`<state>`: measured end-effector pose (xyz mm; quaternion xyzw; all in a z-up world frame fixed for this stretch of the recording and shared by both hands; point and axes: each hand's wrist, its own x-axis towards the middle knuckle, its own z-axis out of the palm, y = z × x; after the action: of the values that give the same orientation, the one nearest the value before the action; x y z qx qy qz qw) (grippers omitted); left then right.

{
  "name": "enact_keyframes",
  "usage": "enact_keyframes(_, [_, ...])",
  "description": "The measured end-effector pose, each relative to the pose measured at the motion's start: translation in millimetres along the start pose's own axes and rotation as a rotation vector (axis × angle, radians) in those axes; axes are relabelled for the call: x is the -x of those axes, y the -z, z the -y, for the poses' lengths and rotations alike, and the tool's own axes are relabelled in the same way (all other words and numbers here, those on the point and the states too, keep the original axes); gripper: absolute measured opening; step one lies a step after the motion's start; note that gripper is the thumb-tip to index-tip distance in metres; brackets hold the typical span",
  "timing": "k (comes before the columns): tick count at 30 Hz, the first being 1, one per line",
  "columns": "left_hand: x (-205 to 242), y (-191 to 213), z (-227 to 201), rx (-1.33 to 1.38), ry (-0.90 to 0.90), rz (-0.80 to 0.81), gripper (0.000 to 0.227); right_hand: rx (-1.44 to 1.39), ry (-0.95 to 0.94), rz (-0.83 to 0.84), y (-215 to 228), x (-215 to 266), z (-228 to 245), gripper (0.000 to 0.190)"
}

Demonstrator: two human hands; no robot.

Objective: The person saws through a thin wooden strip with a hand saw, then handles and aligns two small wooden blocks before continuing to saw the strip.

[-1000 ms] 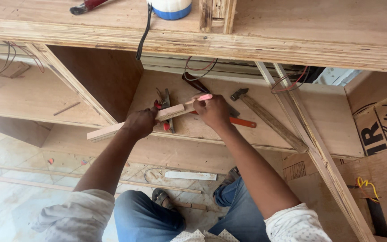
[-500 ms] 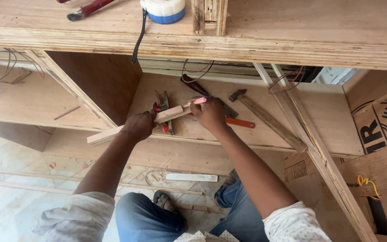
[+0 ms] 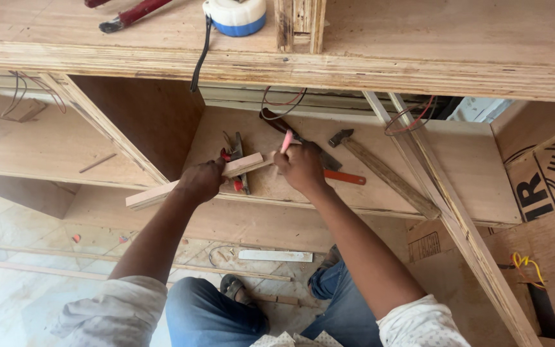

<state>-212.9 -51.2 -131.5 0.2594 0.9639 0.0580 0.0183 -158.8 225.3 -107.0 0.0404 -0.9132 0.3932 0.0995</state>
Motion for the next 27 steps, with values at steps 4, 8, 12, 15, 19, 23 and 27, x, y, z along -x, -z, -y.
enact_keyframes(4, [-0.7,-5.3,3.4,0.007,-0.002,-0.005,0.034,0.107,0.166,-0.236,-7.3,2.2,-7.0,0.025])
enact_keyframes(8, [3.5,-4.3,-0.5,-0.024,-0.024,-0.014,0.037,0.132,0.332,-0.184,-20.0,2.2,0.3,0.015])
enact_keyframes(12, [12.3,-4.2,-11.9,-0.061,-0.089,-0.065,0.042,0.059,0.424,-0.087,-36.5,10.9,6.9,0.043])
enact_keyframes(15, [23.6,-5.3,-22.2,-0.078,-0.06,-0.025,0.039,0.21,0.412,-0.062,-43.7,25.7,5.3,0.046])
enact_keyframes(19, [40.3,-0.2,-30.6,0.069,-0.029,-0.025,0.041,0.213,0.512,-0.162,-29.6,43.4,-3.6,0.043])
enact_keyframes(23, [73.9,-13.3,-30.6,0.141,0.037,0.046,0.039,0.281,0.363,-0.157,-7.5,82.9,-27.0,0.05])
enact_keyframes(27, [105.9,-18.0,-10.4,0.111,0.056,0.026,0.04,0.272,0.318,-0.263,46.6,104.4,-60.7,0.05])
